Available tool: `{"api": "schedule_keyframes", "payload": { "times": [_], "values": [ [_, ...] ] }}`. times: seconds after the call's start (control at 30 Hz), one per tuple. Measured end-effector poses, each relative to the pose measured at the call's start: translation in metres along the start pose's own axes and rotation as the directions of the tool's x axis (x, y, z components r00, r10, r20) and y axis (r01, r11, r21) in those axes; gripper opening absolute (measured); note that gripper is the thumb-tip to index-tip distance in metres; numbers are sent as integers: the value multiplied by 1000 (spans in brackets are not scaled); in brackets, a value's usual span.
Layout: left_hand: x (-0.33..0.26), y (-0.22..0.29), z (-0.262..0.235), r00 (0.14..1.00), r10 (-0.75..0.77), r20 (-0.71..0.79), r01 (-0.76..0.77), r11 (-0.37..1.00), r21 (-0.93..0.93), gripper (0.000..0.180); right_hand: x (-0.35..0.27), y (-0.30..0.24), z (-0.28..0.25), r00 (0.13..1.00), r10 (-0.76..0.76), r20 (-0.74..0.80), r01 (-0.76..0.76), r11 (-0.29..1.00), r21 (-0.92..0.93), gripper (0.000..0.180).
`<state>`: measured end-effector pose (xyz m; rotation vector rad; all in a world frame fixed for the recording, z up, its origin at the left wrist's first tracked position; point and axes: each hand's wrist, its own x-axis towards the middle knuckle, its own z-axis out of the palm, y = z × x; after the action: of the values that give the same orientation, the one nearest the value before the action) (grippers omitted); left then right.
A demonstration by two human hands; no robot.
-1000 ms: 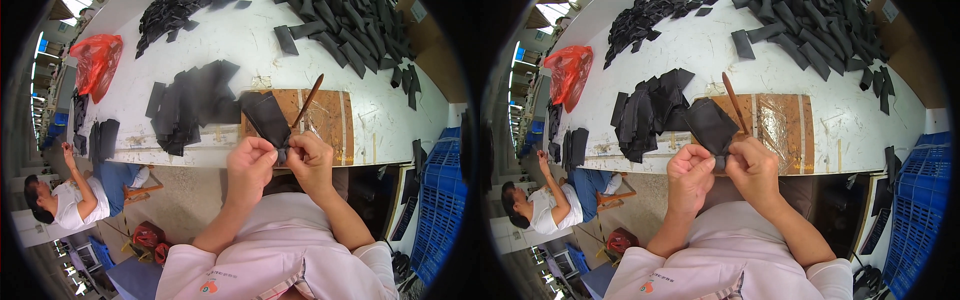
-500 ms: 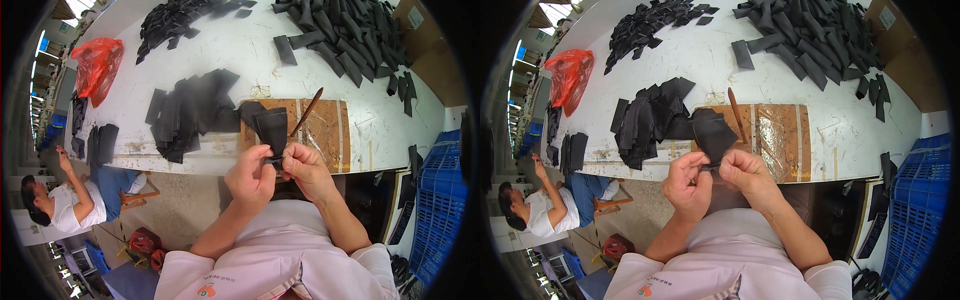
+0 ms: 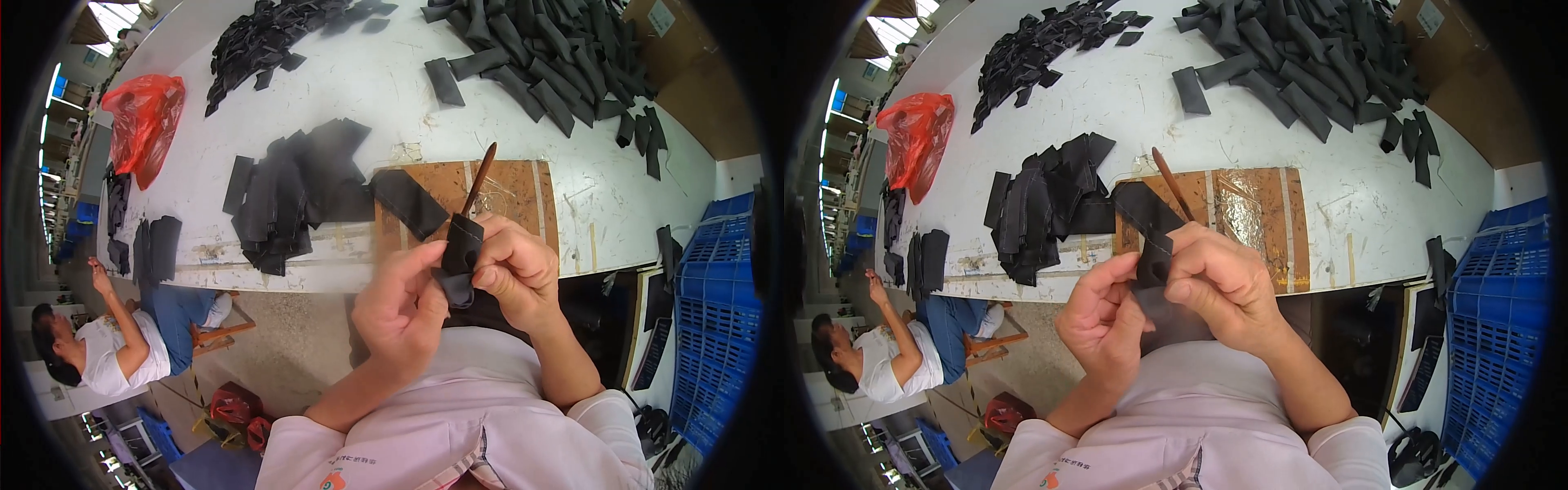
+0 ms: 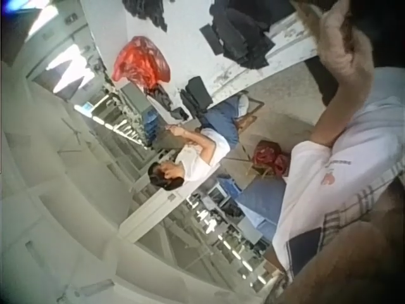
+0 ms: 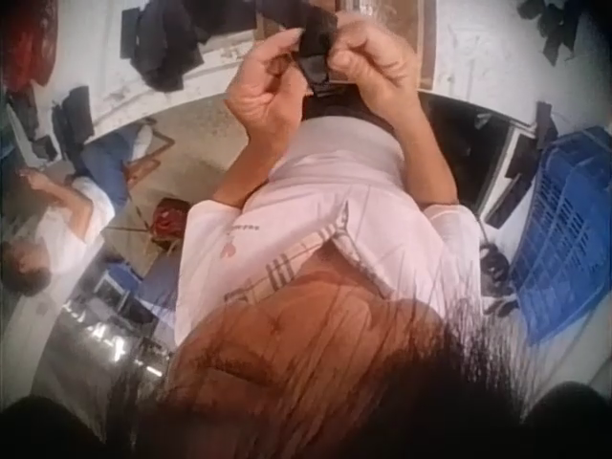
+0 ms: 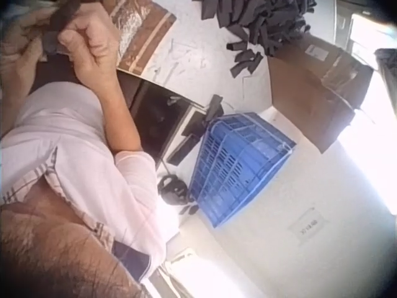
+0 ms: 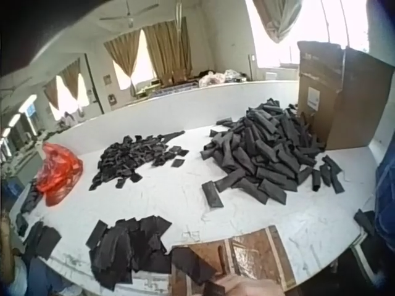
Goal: Manually folding and inspecting black synthetic material components for footwear assembly at a factory workbench.
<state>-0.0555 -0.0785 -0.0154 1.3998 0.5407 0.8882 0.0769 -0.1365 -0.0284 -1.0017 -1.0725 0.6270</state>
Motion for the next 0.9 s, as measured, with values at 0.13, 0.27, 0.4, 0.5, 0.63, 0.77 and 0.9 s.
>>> {"api": "schedule_keyframes", "payload": {
  "times": [0.13,0.27,0.4,0.5,0.63,0.77,0.9],
  "values": [
    [15,-1,3,933,359,-13,-349,914,207,19,5,-24,0,996,87,22,-84,989,-123,14],
    [22,9,10,974,218,53,-214,973,-82,21,12,-44,-5,905,425,15,-424,902,85,13],
    [38,23,2,980,-2,197,77,923,-376,34,19,-39,-3,958,258,-127,-254,966,49,12],
    [54,39,3,898,-124,423,341,803,-489,40,31,-48,0,976,-145,-161,119,980,-161,11],
    [68,45,8,818,20,574,483,518,-706,45,43,-60,-8,988,35,-151,-42,998,-45,6],
    [53,38,24,988,-34,151,93,908,-408,25,44,-56,-7,977,-184,-111,123,902,-414,6],
    [53,33,31,982,183,-52,-189,963,-191,17,52,-62,-2,963,-265,-43,205,828,-522,6]
  ]
}}
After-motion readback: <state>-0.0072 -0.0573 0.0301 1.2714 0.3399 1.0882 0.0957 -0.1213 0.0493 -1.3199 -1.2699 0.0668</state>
